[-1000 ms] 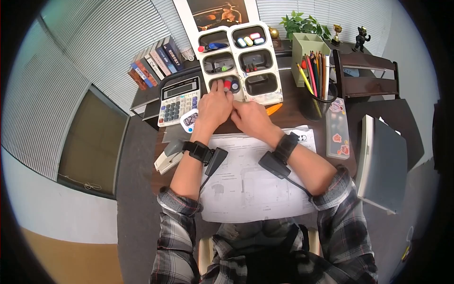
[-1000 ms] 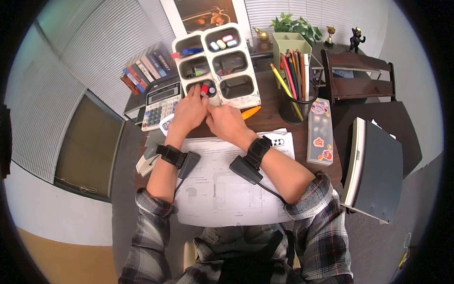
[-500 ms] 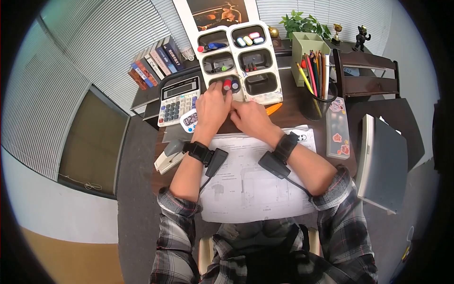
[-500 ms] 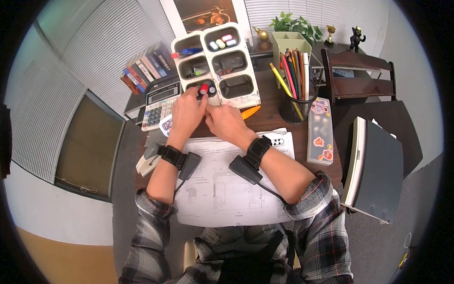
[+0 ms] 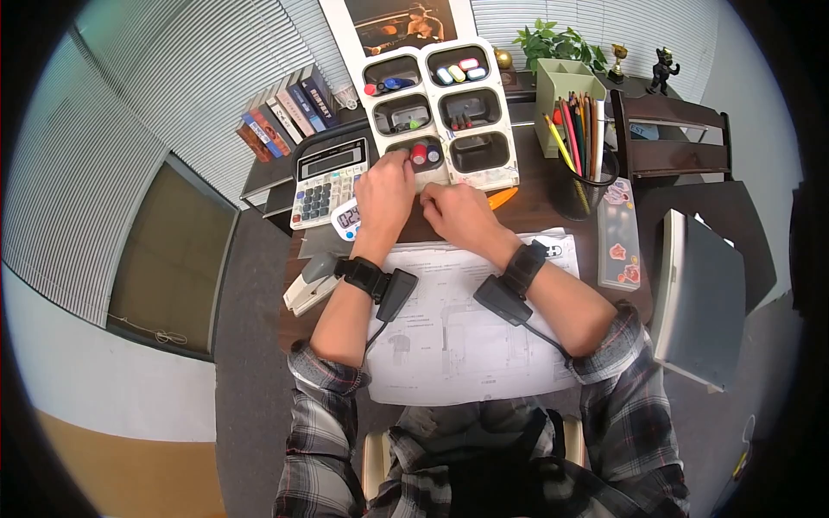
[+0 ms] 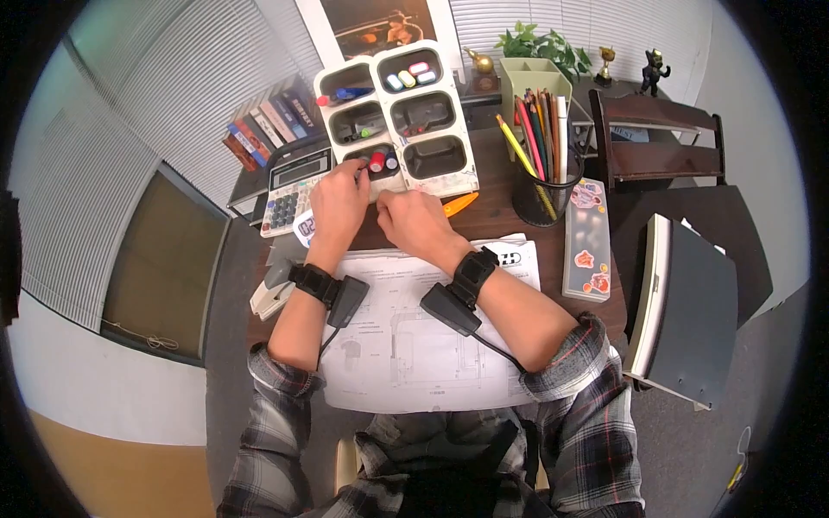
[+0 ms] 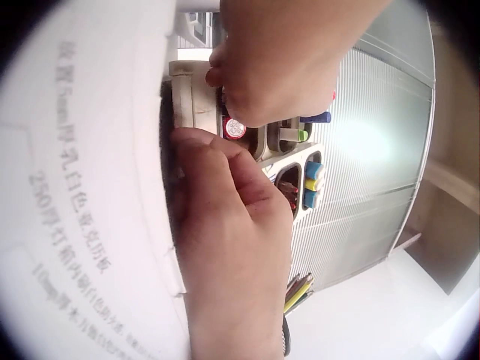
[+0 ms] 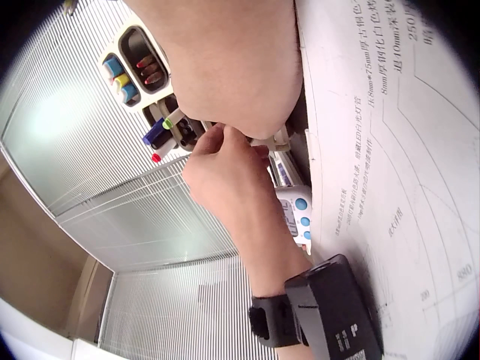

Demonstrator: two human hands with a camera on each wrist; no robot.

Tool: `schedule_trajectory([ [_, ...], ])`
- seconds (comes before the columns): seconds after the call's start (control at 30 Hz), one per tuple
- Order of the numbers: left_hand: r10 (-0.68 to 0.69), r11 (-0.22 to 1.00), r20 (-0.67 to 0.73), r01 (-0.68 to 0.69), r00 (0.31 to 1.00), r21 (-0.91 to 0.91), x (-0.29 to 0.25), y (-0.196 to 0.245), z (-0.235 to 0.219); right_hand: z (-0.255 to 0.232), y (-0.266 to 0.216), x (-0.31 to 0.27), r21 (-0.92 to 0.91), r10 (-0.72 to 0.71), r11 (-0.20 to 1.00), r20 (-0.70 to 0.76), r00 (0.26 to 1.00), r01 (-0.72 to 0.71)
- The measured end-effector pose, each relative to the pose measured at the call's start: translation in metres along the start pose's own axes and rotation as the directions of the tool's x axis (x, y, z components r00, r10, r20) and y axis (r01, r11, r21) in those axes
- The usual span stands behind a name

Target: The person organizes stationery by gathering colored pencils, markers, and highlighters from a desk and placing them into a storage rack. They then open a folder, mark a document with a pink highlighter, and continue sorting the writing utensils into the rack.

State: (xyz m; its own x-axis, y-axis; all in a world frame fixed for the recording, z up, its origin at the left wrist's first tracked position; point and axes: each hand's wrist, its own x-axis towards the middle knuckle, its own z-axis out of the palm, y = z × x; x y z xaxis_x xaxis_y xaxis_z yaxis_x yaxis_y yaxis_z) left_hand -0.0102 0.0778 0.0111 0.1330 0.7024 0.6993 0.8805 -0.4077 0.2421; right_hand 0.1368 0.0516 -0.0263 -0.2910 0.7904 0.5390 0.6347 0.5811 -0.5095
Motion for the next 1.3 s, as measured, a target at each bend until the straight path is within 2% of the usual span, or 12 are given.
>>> schedule_trajectory([
  [0.5, 0.013, 1.000, -0.077, -0.014, 0.997, -0.002, -0.0017, -0.0023, 0.0018, -0.0001, 0.0002, 0.0000, 0.014, 0.002, 1.000, -0.002, 1.000, -0.002],
  [1.3, 0.054, 0.998, 0.020, -0.054, 0.998, -0.012, -0.0045, -0.0032, 0.0071, 0.0004, -0.0008, 0.0001, -0.003, -0.007, 1.000, -0.018, 1.000, 0.007],
])
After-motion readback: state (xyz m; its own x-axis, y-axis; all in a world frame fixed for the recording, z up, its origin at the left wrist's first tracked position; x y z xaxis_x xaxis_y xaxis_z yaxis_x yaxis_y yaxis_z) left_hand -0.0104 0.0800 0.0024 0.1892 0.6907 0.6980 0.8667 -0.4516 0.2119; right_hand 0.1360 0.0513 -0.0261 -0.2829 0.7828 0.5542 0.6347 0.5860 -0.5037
